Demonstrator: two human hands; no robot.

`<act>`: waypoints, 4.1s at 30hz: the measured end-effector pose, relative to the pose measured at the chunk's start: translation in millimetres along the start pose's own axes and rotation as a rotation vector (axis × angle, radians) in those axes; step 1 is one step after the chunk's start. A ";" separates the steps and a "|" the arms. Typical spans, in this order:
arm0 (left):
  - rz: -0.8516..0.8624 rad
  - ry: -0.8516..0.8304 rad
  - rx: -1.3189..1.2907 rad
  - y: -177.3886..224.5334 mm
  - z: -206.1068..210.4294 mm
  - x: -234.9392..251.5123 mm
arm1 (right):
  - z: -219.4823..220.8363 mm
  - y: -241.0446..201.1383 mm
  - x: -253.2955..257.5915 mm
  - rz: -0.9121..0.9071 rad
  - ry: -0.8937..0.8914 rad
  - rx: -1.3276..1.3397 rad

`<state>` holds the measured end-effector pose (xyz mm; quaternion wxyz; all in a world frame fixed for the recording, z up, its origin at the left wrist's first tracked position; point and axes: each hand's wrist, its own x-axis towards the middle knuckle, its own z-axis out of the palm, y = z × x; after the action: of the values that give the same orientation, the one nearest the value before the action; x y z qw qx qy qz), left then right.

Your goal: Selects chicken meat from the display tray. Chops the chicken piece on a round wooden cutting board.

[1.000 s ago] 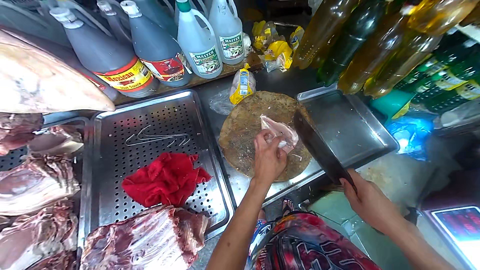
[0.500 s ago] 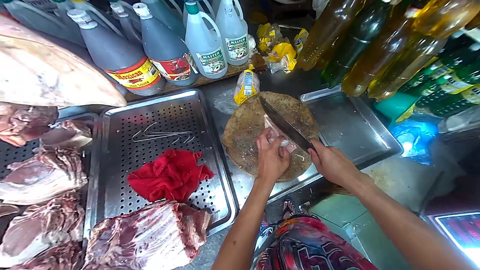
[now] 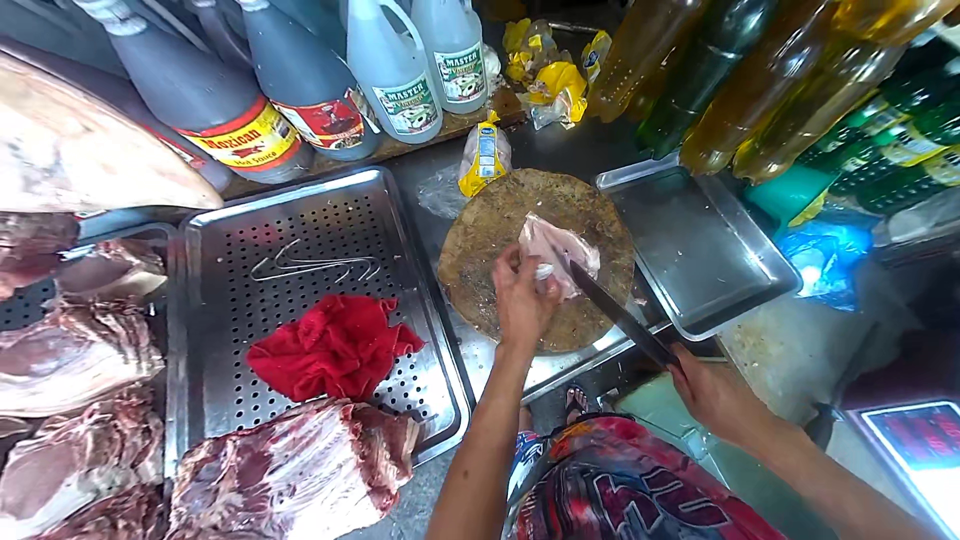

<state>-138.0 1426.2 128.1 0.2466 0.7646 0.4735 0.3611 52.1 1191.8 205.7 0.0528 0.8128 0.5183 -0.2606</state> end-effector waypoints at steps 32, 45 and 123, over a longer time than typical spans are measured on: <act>0.059 -0.363 0.281 35.9 -49.3 -44.8 | -26.4 -7.1 25.1 -0.162 -0.096 1.023; 0.047 -0.318 0.402 57.7 -21.0 -64.9 | -52.6 -50.4 58.1 -0.121 -0.203 1.226; 0.093 -0.030 -0.069 22.9 16.1 -42.9 | -36.8 -8.0 16.9 -0.089 -0.191 0.693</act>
<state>-125.3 1377.1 120.9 0.2628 0.7822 0.4210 0.3766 64.2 1222.3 230.7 -0.1889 0.7311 0.4267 -0.4977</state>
